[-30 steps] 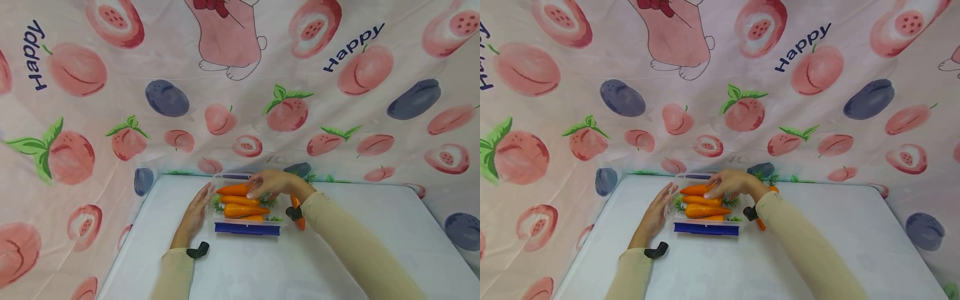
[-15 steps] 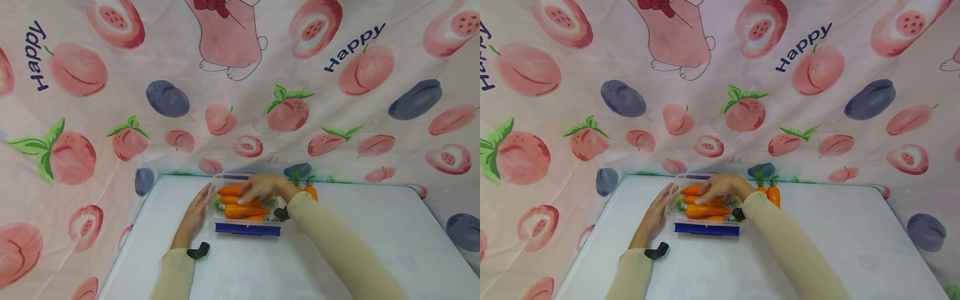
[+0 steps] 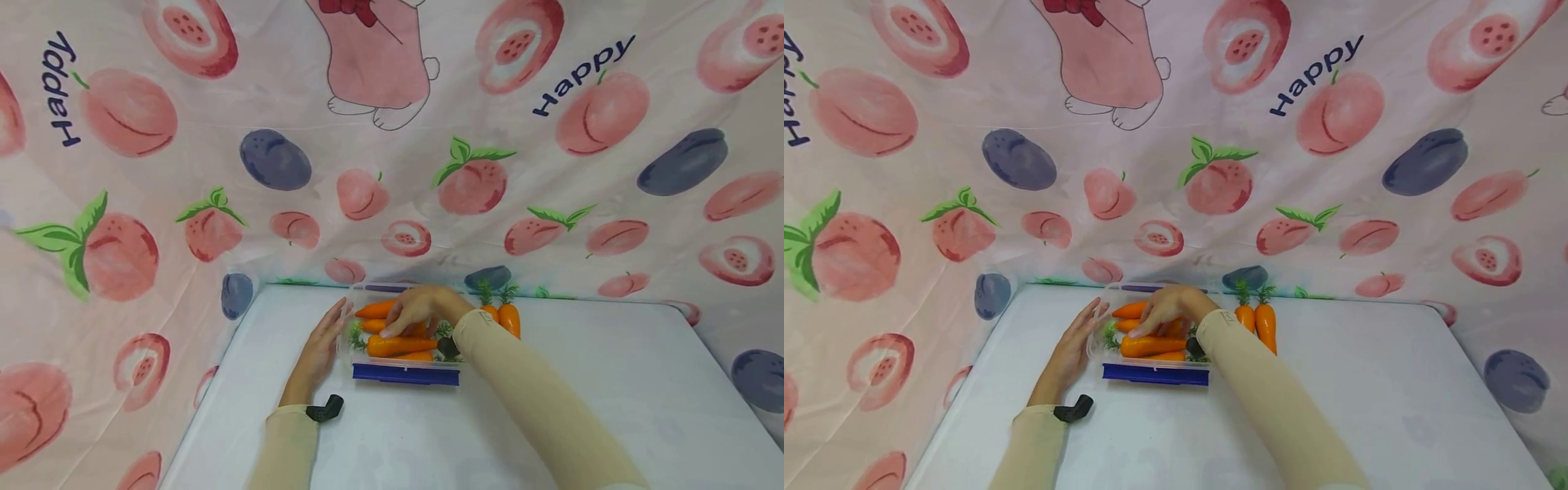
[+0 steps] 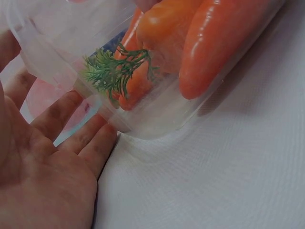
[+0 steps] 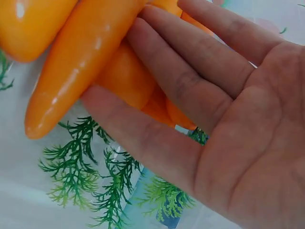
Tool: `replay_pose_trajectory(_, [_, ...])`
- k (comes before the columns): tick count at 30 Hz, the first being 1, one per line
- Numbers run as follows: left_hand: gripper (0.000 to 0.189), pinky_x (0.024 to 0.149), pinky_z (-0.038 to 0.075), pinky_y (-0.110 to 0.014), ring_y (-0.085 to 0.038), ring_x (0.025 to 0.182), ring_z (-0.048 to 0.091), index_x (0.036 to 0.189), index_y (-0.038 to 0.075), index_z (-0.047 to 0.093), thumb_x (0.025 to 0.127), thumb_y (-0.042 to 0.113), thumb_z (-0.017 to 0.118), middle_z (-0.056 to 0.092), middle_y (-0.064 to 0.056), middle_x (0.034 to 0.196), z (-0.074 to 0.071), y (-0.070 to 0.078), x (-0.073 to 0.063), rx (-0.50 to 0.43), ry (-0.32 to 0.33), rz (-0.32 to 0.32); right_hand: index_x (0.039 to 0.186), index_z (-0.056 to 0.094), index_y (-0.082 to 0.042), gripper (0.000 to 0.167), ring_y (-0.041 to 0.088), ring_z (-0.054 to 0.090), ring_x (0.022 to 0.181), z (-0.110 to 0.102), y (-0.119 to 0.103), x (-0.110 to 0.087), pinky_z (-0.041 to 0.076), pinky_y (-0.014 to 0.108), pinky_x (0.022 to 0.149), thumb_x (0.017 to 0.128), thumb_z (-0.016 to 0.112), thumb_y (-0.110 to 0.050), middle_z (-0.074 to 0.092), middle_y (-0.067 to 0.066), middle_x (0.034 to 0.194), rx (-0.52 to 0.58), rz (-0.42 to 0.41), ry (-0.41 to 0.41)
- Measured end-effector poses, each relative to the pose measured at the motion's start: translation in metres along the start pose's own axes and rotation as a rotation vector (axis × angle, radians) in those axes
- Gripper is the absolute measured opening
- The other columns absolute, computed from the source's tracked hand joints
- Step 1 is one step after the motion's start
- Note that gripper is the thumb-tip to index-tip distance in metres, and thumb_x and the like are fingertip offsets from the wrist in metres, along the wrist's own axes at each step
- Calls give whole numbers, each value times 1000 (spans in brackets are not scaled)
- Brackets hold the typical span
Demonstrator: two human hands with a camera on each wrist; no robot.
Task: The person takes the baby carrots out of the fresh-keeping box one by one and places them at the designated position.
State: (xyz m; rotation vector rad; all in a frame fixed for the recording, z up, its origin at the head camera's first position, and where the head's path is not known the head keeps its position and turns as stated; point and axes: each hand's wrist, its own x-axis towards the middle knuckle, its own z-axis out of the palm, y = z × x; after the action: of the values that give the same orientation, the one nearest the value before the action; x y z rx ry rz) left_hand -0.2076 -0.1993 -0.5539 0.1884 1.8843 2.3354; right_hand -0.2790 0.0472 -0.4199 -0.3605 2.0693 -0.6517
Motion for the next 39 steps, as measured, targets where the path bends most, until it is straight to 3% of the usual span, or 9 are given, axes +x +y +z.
replay_pose_trajectory(11, [52, 130, 2, -51, -23, 157, 23, 159, 27, 37, 109, 35, 48, 35, -3, 166, 1, 1, 0, 10, -6, 1, 125, 73, -20, 67, 23, 62, 112, -1, 1, 6, 61, 51, 84, 76, 78, -67, 66, 2, 124, -67, 44, 4])
replay_pose_trajectory(18, [54, 131, 3, -50, -27, 156, 27, 160, 25, 35, 108, 34, 48, 34, -4, 167, 2, 2, 1, -2, -16, 16, 118, 78, -26, 60, 23, 60, 112, -1, 0, 5, 61, 50, 81, 75, 78, -68, 64, 1, 124, -75, 53, -16])
replay_pose_trajectory(25, [55, 130, 2, -51, -30, 155, 29, 160, 22, 34, 108, 33, 48, 34, -7, 166, 1, 1, 0, -7, -14, 23, 110, 79, -24, 52, 26, 62, 107, 6, -1, 8, 62, 50, 84, 74, 84, -60, 62, 4, 118, 15, 104, -50])
replay_pose_trajectory(33, [55, 130, 1, -51, -24, 157, 23, 161, 22, 33, 109, 33, 47, 33, -6, 167, 1, 2, 0, -7, -15, 20, 117, 74, -19, 57, 28, 61, 107, 8, -8, 10, 61, 52, 86, 76, 83, -58, 59, 6, 118, 13, 126, -58])
replay_pose_trajectory(39, [54, 131, 2, -48, -24, 157, 23, 160, 24, 34, 109, 35, 47, 32, -5, 167, 1, 1, 0, -9, -20, 14, 133, 66, -22, 74, 27, 60, 112, 12, -12, 13, 59, 51, 90, 74, 82, -63, 62, 5, 123, -14, 124, -52])
